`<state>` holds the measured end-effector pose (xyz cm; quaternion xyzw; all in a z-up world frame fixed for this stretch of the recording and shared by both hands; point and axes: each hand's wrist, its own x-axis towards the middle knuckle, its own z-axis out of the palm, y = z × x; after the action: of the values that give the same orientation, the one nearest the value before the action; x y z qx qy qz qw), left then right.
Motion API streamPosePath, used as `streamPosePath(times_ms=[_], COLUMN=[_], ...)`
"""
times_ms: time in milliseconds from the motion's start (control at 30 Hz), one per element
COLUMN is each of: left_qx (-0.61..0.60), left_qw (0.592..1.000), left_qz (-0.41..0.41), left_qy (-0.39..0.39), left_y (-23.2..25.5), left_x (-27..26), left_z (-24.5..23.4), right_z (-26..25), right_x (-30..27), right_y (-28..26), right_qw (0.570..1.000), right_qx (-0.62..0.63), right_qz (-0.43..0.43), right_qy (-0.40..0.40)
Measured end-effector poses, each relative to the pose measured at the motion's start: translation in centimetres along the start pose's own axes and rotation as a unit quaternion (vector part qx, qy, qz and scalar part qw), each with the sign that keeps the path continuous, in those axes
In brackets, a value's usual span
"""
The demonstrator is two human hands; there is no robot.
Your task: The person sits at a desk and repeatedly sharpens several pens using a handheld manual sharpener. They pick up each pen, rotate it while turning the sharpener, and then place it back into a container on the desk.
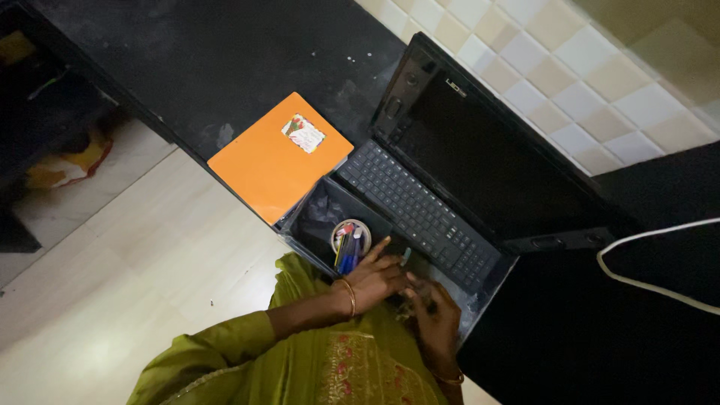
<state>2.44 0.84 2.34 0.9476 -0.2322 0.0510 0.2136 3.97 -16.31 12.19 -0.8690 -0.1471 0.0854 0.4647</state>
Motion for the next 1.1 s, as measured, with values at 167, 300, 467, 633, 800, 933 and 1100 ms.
streamPosePath(times_ms=[167, 300, 467, 633, 800, 933, 1100], left_qx=[0.019, 0.095, 0.065, 0.134, 0.128, 0.115, 0.038], left_qw=[0.995, 0.976, 0.987, 0.988, 0.985, 0.992, 0.999], left_qz=[-0.037, -0.181, -0.141, -0.081, -0.09, -0.04, -0.002], left_qy=[0.087, -0.078, -0.033, -0.017, -0.077, -0.016, -0.021], left_y=[-0.9, -4.6, -8.1, -7.6, -7.5, -8.4, -9.1], left_x=[0.5, -0.5, -3.8, -4.6, -4.1, -3.8, -3.5], left_z=[-1.6, -2.4, -1.2, 1.4, 1.1, 0.1, 0.1], right_z=[1.2, 1.8, 2.7, 2.7, 3.9, 4.0, 3.8], right_x=[0.7, 1.3, 1.6, 1.0, -0.2, 0.4, 0.7], right_y=[3.4, 7.2, 11.1, 15.0, 17.2, 17.8, 17.9], right_qw=[0.993, 0.981, 0.954, 0.928, 0.97, 0.968, 0.963], right_qx=[0.075, 0.14, 0.197, 0.252, 0.138, 0.136, 0.224], right_qz=[0.075, 0.13, 0.215, 0.257, 0.178, 0.204, 0.151], right_qy=[0.042, 0.035, 0.061, 0.094, 0.094, 0.047, 0.013])
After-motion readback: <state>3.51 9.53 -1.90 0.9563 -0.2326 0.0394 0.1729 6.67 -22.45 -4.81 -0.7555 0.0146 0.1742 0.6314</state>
